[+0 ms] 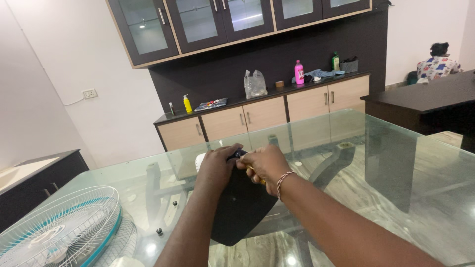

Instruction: The person uses a screwdriver to adjust internal wiring in the back of a small teal fan. They then reattach the black back cover and tighten the screws to secure it.

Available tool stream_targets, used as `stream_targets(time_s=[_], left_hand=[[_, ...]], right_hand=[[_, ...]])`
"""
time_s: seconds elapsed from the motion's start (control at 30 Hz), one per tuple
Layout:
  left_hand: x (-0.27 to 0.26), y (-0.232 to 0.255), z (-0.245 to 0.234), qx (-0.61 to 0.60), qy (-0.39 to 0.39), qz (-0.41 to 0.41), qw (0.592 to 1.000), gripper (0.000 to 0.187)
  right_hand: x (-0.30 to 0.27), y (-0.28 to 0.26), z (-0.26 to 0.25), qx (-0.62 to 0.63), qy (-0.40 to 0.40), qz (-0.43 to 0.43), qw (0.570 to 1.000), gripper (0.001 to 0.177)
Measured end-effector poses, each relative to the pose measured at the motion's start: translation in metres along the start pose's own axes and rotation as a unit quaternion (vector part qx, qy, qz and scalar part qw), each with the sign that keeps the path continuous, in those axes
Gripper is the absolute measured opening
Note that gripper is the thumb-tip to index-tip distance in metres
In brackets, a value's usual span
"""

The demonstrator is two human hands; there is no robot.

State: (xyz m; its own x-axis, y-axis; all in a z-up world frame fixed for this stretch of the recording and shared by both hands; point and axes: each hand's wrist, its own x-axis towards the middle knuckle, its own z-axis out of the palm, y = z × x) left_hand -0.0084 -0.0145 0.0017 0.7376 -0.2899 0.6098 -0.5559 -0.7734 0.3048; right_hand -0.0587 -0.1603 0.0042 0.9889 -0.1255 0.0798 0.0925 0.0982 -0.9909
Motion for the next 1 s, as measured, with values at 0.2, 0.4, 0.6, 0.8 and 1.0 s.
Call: stream_targets(time_s=[0.2, 0.4, 0.6, 0.8, 1.0], left_hand=[[-0.003, 0.001, -0.002, -0.006, -0.007, -0.013, 1.000, 0.046], [-0.005, 0.002, -0.012, -0.031, -0.015, -0.019, 0.999, 0.043], [-0.004, -0.002, -0.034, -0.013, -0.059, -0.090, 0.994, 0.042], [-0.003, -0.014, -0.050, -0.033, -0.099, -0.155, 0.982, 0.044], [0.008, -0.036, -0.059, -0.056, -0.122, -0.167, 0.977, 0.050]], right_hand=[[0.016, 0.015, 0.007, 0.256, -0.006, 0.122, 0.959, 0.013], [-0.009, 0.029, 0.000, -0.033, -0.003, 0.005, 0.999, 0.016], [-0.013, 0.065, -0.033, -0.397, 0.045, -0.135, 0.907, 0.023], [-0.008, 0.129, -0.067, -0.374, 0.102, -0.195, 0.901, 0.029], [0.000, 0.166, -0.090, -0.313, 0.125, -0.073, 0.939, 0.029]])
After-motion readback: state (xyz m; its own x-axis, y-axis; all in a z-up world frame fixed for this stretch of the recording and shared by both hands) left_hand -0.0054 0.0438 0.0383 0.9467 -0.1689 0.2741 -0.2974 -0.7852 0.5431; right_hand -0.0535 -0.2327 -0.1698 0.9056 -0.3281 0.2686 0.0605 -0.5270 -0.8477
